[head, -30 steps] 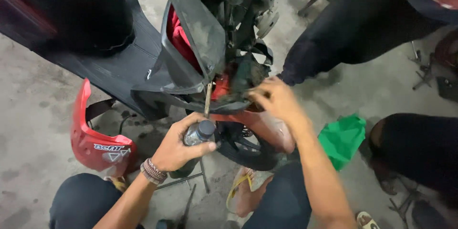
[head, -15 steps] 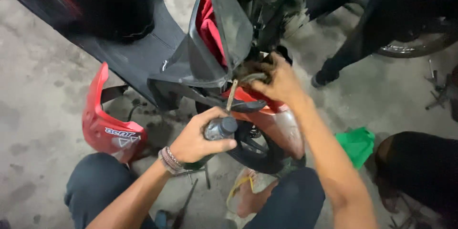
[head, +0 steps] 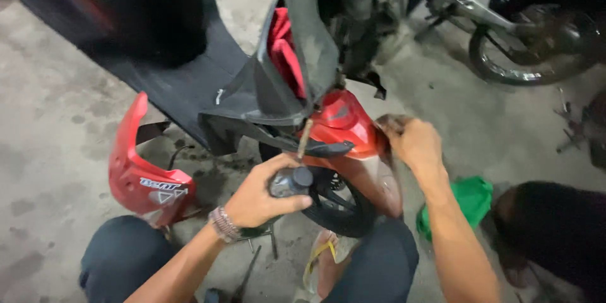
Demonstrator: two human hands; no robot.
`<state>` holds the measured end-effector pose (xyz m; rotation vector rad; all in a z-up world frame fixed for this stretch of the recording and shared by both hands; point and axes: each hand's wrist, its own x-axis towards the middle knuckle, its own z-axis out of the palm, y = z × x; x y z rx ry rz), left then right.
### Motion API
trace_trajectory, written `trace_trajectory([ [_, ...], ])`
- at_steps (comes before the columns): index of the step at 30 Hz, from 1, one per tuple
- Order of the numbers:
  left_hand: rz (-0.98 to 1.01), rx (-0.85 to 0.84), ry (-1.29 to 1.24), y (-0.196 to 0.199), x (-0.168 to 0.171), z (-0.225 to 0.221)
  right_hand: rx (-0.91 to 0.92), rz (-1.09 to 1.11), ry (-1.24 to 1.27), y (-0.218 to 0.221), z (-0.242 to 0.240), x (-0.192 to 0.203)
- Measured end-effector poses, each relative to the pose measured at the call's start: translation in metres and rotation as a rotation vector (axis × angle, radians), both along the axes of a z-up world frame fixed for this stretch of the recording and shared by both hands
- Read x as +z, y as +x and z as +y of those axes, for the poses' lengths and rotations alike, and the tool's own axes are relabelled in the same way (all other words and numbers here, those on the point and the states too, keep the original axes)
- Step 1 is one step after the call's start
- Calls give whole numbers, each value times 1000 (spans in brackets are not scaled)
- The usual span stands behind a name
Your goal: Disassembling and repairing the front fairing of a motorcycle using a screwdriver and lubricant
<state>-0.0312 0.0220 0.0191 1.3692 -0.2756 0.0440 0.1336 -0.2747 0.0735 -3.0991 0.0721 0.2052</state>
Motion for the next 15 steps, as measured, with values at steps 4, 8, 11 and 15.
trace_trajectory([
  [4, 3, -11, 86, -2, -7, 2, 88, -526, 325, -18, 9, 18],
  [8, 3, -12, 99, 3, -4, -6, 441, -421, 822, 18, 44, -40],
  [11, 25, -18, 74, 6, -1, -9, 631, -276, 932, 3, 68, -18],
  [15, 8, -51, 76, 11, 2, -12, 789, -256, 882, 36, 40, -47],
])
